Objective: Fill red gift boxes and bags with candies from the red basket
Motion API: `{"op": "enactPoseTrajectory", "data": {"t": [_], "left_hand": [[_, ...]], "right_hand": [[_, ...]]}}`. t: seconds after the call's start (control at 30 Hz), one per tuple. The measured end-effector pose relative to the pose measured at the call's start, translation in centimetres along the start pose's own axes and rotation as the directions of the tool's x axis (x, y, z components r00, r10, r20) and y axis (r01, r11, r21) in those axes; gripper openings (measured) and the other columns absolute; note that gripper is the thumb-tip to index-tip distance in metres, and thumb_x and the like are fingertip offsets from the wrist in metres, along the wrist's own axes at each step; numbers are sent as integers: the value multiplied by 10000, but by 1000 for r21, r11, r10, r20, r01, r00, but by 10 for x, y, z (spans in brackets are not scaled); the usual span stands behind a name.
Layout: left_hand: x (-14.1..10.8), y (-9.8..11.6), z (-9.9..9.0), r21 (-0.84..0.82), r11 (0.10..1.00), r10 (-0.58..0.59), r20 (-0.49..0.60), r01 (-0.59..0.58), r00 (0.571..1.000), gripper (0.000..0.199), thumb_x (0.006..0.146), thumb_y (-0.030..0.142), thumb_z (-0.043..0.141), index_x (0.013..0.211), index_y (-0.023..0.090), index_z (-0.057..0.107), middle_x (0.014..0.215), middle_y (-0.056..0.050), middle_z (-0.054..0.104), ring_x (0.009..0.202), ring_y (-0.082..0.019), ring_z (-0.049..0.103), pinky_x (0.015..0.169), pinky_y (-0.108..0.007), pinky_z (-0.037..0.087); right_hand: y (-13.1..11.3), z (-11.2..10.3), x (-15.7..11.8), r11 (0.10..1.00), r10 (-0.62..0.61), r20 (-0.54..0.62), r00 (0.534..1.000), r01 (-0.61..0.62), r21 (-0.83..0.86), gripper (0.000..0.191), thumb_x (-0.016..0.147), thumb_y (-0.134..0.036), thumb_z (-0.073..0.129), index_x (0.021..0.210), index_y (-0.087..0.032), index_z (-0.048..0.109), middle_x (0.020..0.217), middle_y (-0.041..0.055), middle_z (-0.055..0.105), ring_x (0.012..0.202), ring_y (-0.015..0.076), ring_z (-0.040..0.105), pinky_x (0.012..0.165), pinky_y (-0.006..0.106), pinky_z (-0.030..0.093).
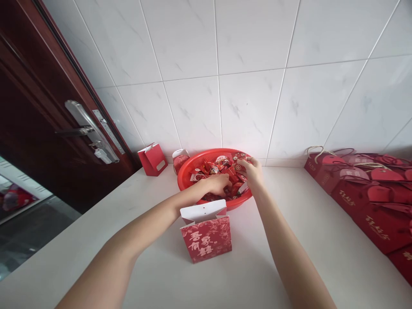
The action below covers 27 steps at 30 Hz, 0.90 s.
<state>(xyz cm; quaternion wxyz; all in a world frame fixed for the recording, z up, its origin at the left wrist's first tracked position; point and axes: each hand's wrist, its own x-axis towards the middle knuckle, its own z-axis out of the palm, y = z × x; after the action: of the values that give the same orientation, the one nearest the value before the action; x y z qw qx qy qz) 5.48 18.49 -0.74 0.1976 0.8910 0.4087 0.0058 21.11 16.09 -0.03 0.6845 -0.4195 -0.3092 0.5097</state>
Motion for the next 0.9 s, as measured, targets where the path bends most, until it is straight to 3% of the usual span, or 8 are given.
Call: {"op": "enactPoseTrajectory", "data": {"t": [0.17,0.23,0.33,0.43,0.53,0.77,0.9], "left_hand": [[-2,-4,-4,-31,999,-23,61,25,998,24,694,208,686,674,206,672,647,-2,659,554,-173,581,551,-280,411],[-4,-5,-7,-37,999,-26,22,27,999,17,718,191,669,712,205,677,673,0,676,570,-172,586,557,-278,411],[-4,-7,-12,-49,998,-35,-124,29,992,126,824,220,614,900,198,711,870,-38,741,727,-198,646,664,-294,462],[-2,-12,-17,-170,985,-71,-342,13,937,239,900,263,571,1064,168,717,1082,-96,756,941,-236,687,832,-331,505],[0,-19,-20,-358,925,-79,-500,-123,862,250,894,278,602,1058,150,741,1142,-123,758,1053,-264,686,931,-378,516],[3,-20,-20,-533,786,-107,-615,-312,782,247,829,289,680,1019,138,725,1132,-130,751,1056,-253,688,953,-397,534],[-1,-13,-21,-454,791,-17,-685,-409,728,200,827,277,689,998,175,705,1106,-82,734,1046,-215,674,964,-365,529]], "right_hand": [[0,0,0,1000,12,-12,1000,-12,-1,199,588,-164,702,716,-220,561,656,-29,686,604,155,663,546,250,559],[0,0,1,1000,16,-17,1000,-16,-1,196,591,-159,693,722,-220,562,641,-32,680,605,156,663,540,245,552],[0,0,1,1000,22,-28,999,-22,-3,194,596,-148,677,727,-224,554,612,-34,667,604,163,664,533,247,547],[-1,1,0,1000,25,-38,999,-26,-3,189,611,-150,665,744,-228,557,612,-33,667,606,172,669,531,256,551],[-2,1,1,1000,27,-40,999,-28,-6,201,623,-148,669,786,-227,580,644,-32,679,605,171,677,519,252,553],[-1,0,0,999,42,25,999,-42,-31,185,649,-120,731,712,-215,585,672,-16,680,617,163,681,581,273,606],[-3,0,-2,997,75,106,992,-71,-43,154,691,-139,750,703,-207,613,691,6,687,653,180,692,595,299,627]]}}
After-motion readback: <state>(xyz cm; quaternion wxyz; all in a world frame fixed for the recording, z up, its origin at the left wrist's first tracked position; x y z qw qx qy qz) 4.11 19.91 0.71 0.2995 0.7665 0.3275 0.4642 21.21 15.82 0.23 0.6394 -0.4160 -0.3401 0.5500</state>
